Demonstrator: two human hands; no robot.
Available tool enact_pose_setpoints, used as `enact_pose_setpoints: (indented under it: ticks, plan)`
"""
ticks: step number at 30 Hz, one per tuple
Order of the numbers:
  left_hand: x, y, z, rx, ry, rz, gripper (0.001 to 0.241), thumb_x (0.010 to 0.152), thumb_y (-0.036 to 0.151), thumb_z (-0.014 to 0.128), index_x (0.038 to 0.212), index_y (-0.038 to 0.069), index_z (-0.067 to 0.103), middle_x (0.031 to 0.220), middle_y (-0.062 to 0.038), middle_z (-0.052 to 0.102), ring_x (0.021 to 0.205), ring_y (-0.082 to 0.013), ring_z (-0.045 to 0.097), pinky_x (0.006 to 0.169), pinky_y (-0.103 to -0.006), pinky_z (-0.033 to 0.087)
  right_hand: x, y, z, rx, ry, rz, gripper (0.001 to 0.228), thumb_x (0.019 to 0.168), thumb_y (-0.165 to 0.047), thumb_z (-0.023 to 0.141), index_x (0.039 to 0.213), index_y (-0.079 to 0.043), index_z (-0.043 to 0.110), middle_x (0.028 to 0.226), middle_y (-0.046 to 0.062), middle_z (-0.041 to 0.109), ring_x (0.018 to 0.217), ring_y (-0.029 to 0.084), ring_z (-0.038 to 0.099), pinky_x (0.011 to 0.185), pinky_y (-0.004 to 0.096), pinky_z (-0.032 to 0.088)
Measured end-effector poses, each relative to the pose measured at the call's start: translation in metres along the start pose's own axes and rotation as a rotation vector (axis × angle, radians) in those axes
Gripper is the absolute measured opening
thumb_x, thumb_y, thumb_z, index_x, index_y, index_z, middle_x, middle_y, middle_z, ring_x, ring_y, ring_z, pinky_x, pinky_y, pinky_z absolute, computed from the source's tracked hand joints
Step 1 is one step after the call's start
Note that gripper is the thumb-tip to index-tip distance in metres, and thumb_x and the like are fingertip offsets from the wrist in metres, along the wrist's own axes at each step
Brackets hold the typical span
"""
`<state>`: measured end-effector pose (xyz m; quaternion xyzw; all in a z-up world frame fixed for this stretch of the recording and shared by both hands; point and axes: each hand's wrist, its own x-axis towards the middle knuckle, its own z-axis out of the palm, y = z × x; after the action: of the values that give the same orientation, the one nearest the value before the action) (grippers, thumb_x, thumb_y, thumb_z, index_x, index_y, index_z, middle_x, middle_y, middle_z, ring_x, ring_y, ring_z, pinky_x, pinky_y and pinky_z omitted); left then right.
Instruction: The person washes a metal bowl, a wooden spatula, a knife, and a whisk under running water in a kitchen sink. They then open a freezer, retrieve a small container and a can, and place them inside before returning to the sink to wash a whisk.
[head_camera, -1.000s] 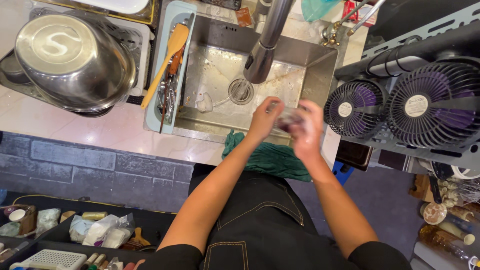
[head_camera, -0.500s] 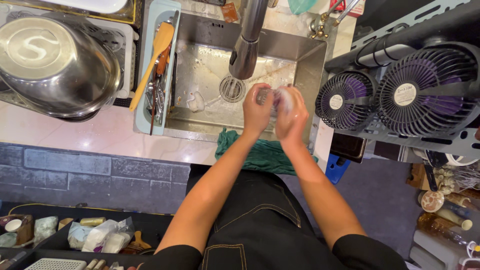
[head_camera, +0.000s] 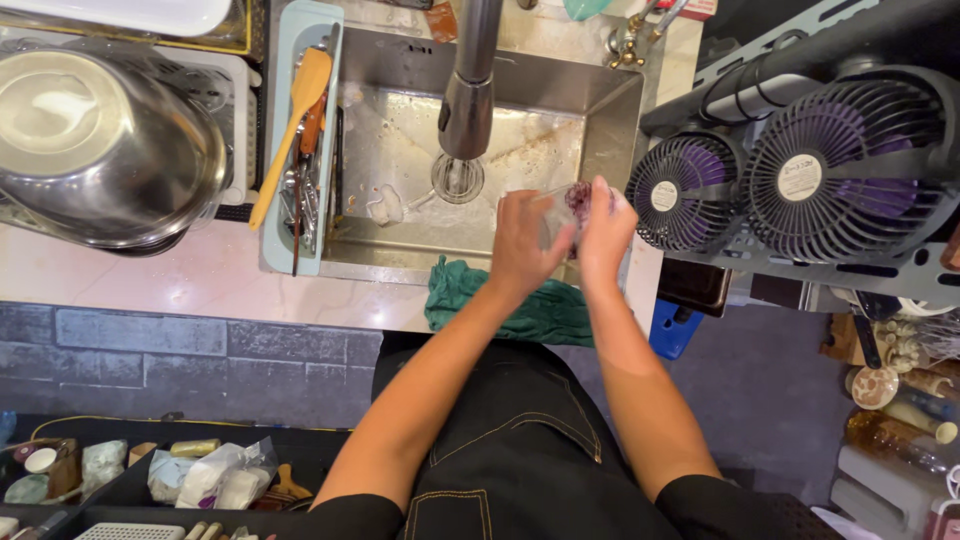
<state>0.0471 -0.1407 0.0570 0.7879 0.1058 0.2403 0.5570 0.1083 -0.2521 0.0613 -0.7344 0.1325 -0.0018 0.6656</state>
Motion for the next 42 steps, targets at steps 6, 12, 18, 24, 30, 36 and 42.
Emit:
enact_pose_setpoints:
  ticks: [6,12,18,24,30,36,42]
  plan:
    - [0.004,-0.012,0.002,-0.262,-0.113,-0.127,0.037,0.096,0.026,0.072,0.123,0.004,0.059,0.118,-0.017,0.060,0.113,-0.0329,0.058,0.100,-0.0412,0.048,-0.001,-0.008,-0.006,-0.104,-0.033,-0.168,0.027,0.101,-0.019,0.068,0.087,0.004,0.067,0.077,0.000,0.064,0.070,0.006,0.053,0.062,0.025,0.045]
    - [0.031,-0.025,-0.023,-1.061,-0.635,-1.103,0.043,0.097,0.035,0.058,0.134,0.013,0.057,0.115,-0.012,0.070,0.099,-0.0300,0.068,0.060,-0.0438,0.062,-0.016,0.026,-0.013,0.053,0.100,-0.379,0.021,0.102,-0.012,0.062,0.091,0.005,0.066,0.083,0.004,0.065,0.076,0.010,0.058,0.070,0.028,0.049]
    - [0.042,-0.009,-0.021,-0.821,-0.651,-0.881,0.072,0.092,0.025,0.067,0.156,0.017,0.037,0.128,-0.008,0.062,0.098,-0.0221,0.066,0.061,-0.0445,0.064,-0.006,0.036,0.002,0.115,0.086,-0.325,0.038,0.112,-0.026,0.042,0.120,0.004,0.063,0.115,0.010,0.067,0.106,0.016,0.061,0.097,0.030,0.048]
    - [0.030,-0.003,-0.009,0.089,-0.428,-0.042,0.082,0.090,0.027,0.073,0.163,0.018,0.037,0.128,-0.017,0.062,0.113,-0.0334,0.065,0.097,-0.0426,0.055,-0.023,0.039,0.021,0.231,-0.036,-0.103,0.051,0.112,-0.032,0.043,0.153,-0.002,0.036,0.139,0.014,0.054,0.123,0.021,0.056,0.107,0.034,0.044]
    - [0.037,-0.042,-0.008,-0.277,-0.458,-0.184,0.058,0.102,0.026,0.067,0.154,0.014,0.045,0.130,-0.014,0.060,0.115,-0.0259,0.061,0.099,-0.0358,0.051,-0.016,0.029,0.013,0.415,-0.090,0.163,0.048,0.109,-0.035,0.043,0.142,-0.001,0.050,0.130,0.017,0.060,0.115,0.025,0.063,0.097,0.036,0.052]
    - [0.033,-0.050,0.026,-0.591,-0.282,-0.440,0.049,0.101,0.028,0.066,0.139,0.011,0.040,0.116,-0.011,0.057,0.104,-0.0170,0.059,0.088,-0.0319,0.053,-0.017,0.021,0.024,0.145,-0.096,-0.168,0.050,0.116,-0.032,0.040,0.152,0.003,0.047,0.150,0.022,0.055,0.139,0.031,0.053,0.117,0.041,0.040]
    - [0.031,-0.045,0.025,-0.088,-0.312,-0.679,0.053,0.097,0.036,0.061,0.142,0.016,0.038,0.089,-0.017,0.065,0.079,-0.0237,0.065,0.073,-0.0370,0.049,-0.043,0.002,0.024,-0.309,-0.132,-0.534,0.048,0.115,-0.029,0.039,0.152,0.000,0.048,0.161,0.025,0.044,0.151,0.036,0.044,0.123,0.044,0.037]
